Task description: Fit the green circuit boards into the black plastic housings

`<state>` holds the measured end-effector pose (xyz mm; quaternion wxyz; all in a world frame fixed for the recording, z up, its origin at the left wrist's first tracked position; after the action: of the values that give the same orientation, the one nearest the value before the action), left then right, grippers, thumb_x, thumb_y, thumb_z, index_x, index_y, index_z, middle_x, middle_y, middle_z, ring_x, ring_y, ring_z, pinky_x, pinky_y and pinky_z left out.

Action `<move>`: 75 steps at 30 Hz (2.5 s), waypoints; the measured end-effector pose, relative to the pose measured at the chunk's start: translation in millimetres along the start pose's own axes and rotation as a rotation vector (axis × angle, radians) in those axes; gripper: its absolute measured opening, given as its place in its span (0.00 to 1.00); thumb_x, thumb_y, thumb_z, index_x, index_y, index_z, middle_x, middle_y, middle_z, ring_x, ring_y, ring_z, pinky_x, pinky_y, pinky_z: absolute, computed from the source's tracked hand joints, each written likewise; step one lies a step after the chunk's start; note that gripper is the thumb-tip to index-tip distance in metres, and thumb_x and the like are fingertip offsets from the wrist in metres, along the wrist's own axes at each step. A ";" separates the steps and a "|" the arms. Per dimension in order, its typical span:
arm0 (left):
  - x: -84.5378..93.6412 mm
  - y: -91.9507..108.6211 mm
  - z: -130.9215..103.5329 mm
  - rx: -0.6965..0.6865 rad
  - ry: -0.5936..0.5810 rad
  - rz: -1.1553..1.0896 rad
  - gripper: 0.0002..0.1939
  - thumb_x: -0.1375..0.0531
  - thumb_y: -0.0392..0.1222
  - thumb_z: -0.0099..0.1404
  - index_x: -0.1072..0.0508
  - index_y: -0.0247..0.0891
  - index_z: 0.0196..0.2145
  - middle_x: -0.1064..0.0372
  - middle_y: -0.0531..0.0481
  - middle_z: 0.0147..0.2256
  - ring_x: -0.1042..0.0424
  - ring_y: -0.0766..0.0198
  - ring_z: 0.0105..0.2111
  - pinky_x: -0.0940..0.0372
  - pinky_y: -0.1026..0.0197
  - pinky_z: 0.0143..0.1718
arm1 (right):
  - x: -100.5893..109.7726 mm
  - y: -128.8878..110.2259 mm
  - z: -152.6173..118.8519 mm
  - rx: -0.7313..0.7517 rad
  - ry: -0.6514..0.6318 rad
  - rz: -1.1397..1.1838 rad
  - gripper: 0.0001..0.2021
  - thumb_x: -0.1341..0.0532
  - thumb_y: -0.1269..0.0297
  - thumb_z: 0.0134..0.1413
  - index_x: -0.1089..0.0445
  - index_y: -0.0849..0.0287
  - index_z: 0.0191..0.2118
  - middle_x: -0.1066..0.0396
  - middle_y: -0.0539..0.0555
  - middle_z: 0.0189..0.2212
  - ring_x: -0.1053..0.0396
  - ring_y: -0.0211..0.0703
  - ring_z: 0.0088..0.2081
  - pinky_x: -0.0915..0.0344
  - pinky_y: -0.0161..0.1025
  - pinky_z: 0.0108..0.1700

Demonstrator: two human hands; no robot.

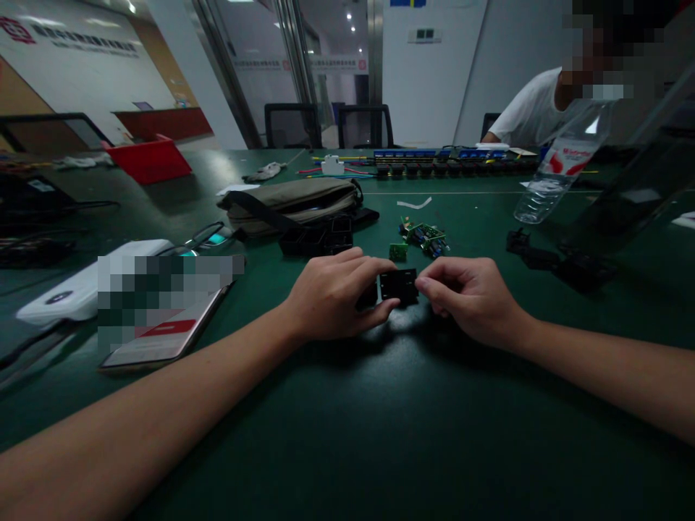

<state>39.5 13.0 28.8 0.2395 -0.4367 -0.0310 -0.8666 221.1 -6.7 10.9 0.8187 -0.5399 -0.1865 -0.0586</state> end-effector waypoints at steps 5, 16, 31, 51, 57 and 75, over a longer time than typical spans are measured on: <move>0.0 0.2 -0.4 -0.009 0.007 -0.013 0.16 0.41 0.49 0.65 0.29 0.33 0.45 0.28 0.48 0.29 0.31 0.66 0.26 0.39 0.66 0.23 | 0.3 0.3 -0.3 -0.004 -0.008 0.013 0.10 0.39 0.62 0.57 0.29 0.62 0.29 0.35 0.46 0.17 0.40 0.31 0.18 0.44 0.31 0.20; 0.3 1.1 1.1 -0.025 0.010 -0.019 0.16 0.40 0.48 0.65 0.28 0.33 0.43 0.28 0.49 0.27 0.32 0.66 0.25 0.39 0.67 0.22 | 0.0 3.8 -1.1 -0.001 -0.029 0.037 0.10 0.40 0.62 0.59 0.30 0.62 0.29 0.35 0.46 0.17 0.39 0.31 0.19 0.42 0.31 0.21; 0.5 1.3 1.1 -0.017 0.000 -0.013 0.16 0.41 0.49 0.66 0.28 0.33 0.43 0.27 0.49 0.28 0.31 0.65 0.26 0.39 0.66 0.22 | -0.4 3.5 -0.1 -0.008 -0.038 0.035 0.10 0.40 0.62 0.59 0.30 0.62 0.30 0.35 0.46 0.17 0.39 0.32 0.19 0.42 0.31 0.21; -0.3 1.0 0.9 -0.013 -0.010 -0.008 0.16 0.41 0.50 0.66 0.28 0.33 0.43 0.28 0.49 0.27 0.32 0.65 0.25 0.40 0.66 0.21 | -0.2 4.3 -0.8 -0.018 -0.035 0.033 0.10 0.41 0.63 0.59 0.31 0.62 0.29 0.35 0.46 0.17 0.39 0.32 0.19 0.42 0.31 0.21; 0.2 0.9 0.4 -0.025 -0.001 -0.015 0.16 0.41 0.49 0.66 0.28 0.32 0.43 0.28 0.48 0.28 0.31 0.65 0.26 0.40 0.65 0.22 | -0.8 4.3 0.4 -0.021 -0.036 0.033 0.10 0.41 0.62 0.59 0.30 0.62 0.30 0.34 0.46 0.18 0.39 0.32 0.19 0.42 0.31 0.21; 0.1 1.2 0.4 -0.020 0.000 0.000 0.16 0.41 0.50 0.65 0.28 0.33 0.43 0.28 0.49 0.27 0.31 0.66 0.25 0.40 0.66 0.22 | 0.1 4.5 -1.1 -0.026 -0.039 0.035 0.10 0.40 0.62 0.60 0.30 0.62 0.30 0.35 0.46 0.18 0.39 0.32 0.19 0.42 0.31 0.22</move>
<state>40.3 12.0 29.0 0.2353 -0.4390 -0.0224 -0.8668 222.8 -5.9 6.7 0.8086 -0.5548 -0.1922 -0.0363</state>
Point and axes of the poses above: each hand's wrist, its own z-axis towards the middle knuckle, its own x-axis out of the back of the hand, y = z × x, the point moved 4 cm from there along z, towards the middle knuckle
